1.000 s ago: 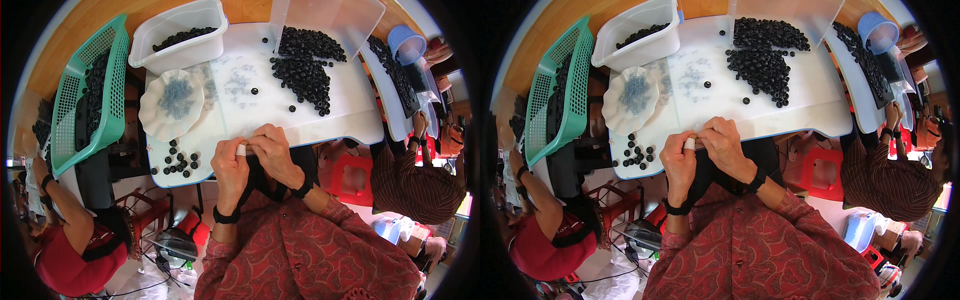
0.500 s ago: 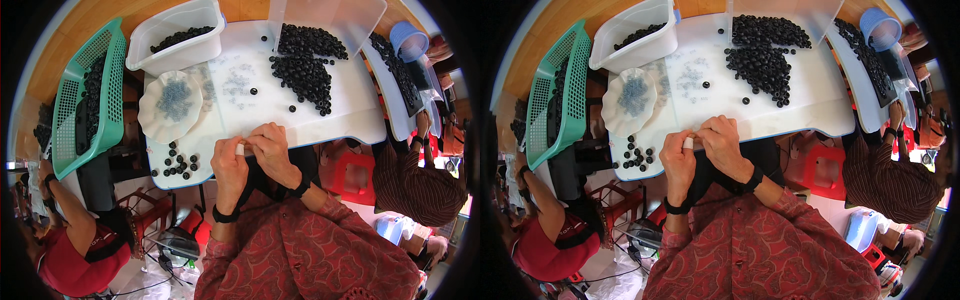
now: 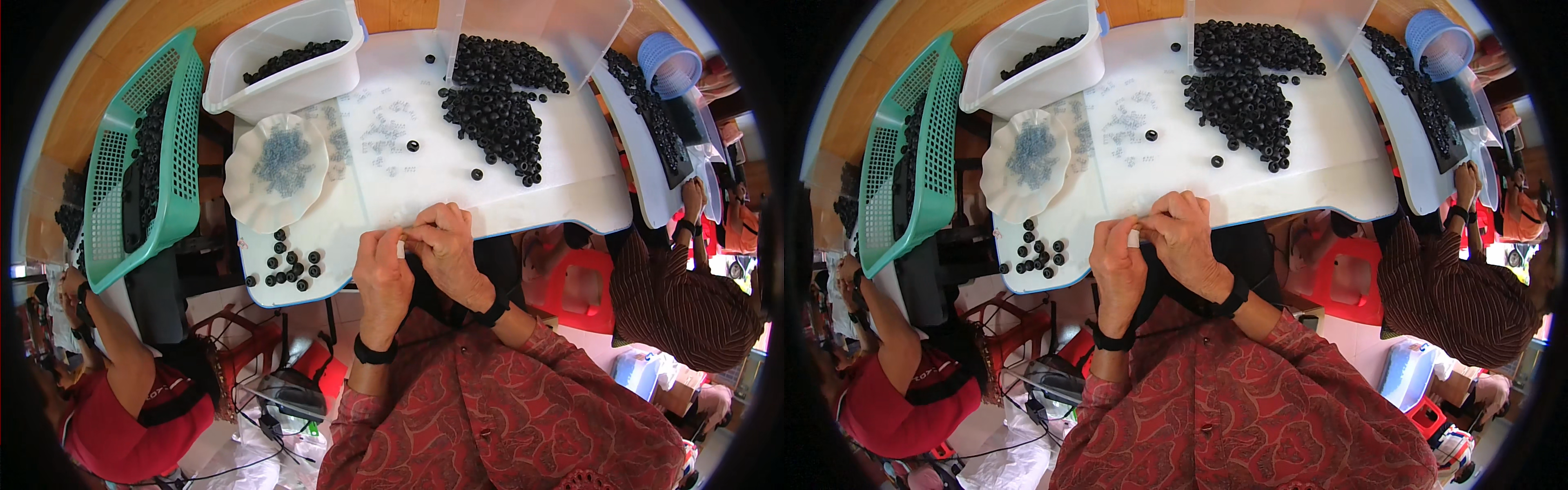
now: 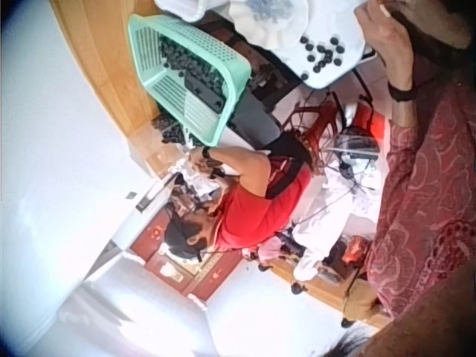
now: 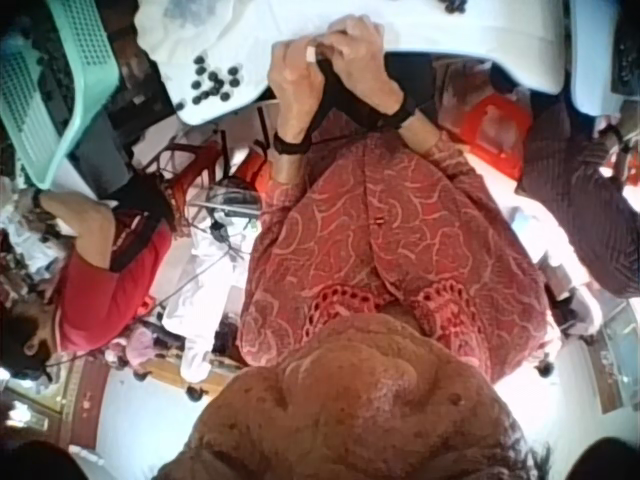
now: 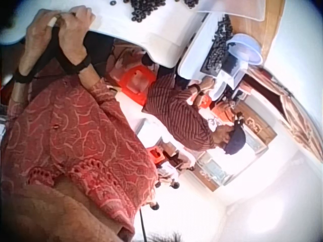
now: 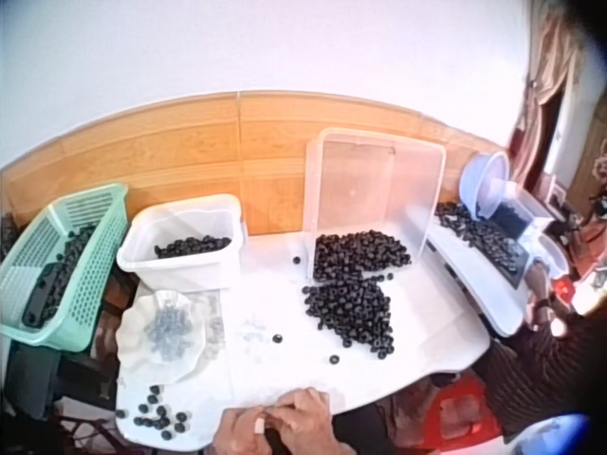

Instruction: The person sorts small black beads and inserts them into white plastic housing components at a manufacturing table.

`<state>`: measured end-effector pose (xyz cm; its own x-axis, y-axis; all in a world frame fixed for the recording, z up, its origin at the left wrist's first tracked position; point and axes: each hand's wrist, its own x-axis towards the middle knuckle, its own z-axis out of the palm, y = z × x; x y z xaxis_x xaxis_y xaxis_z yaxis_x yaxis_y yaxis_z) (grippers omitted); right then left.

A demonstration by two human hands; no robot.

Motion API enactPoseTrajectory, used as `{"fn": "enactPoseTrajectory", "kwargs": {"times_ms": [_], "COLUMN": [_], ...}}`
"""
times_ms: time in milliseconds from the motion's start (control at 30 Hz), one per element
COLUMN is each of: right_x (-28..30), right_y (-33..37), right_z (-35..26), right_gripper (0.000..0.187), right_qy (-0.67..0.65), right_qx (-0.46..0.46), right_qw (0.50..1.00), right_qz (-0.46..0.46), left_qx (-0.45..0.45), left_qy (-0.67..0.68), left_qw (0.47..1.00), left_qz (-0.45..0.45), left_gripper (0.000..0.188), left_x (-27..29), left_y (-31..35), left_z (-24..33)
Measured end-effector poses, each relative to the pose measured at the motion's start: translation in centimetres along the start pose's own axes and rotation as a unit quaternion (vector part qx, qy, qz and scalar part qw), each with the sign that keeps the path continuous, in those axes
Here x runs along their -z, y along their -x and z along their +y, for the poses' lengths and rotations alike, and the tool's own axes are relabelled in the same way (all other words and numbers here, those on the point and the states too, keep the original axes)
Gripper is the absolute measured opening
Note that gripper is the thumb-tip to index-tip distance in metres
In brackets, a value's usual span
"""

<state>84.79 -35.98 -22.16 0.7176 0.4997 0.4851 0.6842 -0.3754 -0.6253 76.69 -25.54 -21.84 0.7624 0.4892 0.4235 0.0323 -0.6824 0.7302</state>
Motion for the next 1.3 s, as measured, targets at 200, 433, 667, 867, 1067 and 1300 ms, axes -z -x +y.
{"fn": "enactPoseTrajectory", "kwargs": {"times_ms": [200,433,667,867,1067,1300], "right_x": [0.3,0.7,0.7,0.7,0.9,1.1], "right_y": [0.0,0.1,0.9,1.3,1.8,2.4], "right_z": [0.2,0.3,0.2,0.1,0.1,0.2], "right_gripper": [0.015,0.014,0.014,0.014,0.014,0.016], "right_qy": [-0.04,-0.062,-0.084,-0.081,-0.08,-0.067], "right_qx": [-0.018,-0.032,-0.044,-0.052,-0.043,-0.037], "right_qw": [0.999,0.997,0.995,0.995,0.996,0.997], "right_qz": [-0.019,-0.042,-0.026,-0.026,-0.02,-0.012], "left_qx": [-0.018,-0.064,-0.089,-0.096,-0.085,-0.114], "left_qy": [-0.04,-0.049,-0.024,-0.016,-0.007,-0.001], "left_qw": [0.999,0.997,0.996,0.995,0.996,0.993], "left_qz": [0.005,0.019,-0.012,-0.031,-0.042,-0.043], "left_gripper": [0.027,0.027,0.029,0.029,0.037,0.029], "left_x": [-0.3,-0.8,-0.2,0.0,0.1,-0.3], "left_y": [0.2,0.4,0.1,0.1,0.5,0.8], "left_z": [0.5,0.3,0.0,-0.1,0.3,0.3]}}
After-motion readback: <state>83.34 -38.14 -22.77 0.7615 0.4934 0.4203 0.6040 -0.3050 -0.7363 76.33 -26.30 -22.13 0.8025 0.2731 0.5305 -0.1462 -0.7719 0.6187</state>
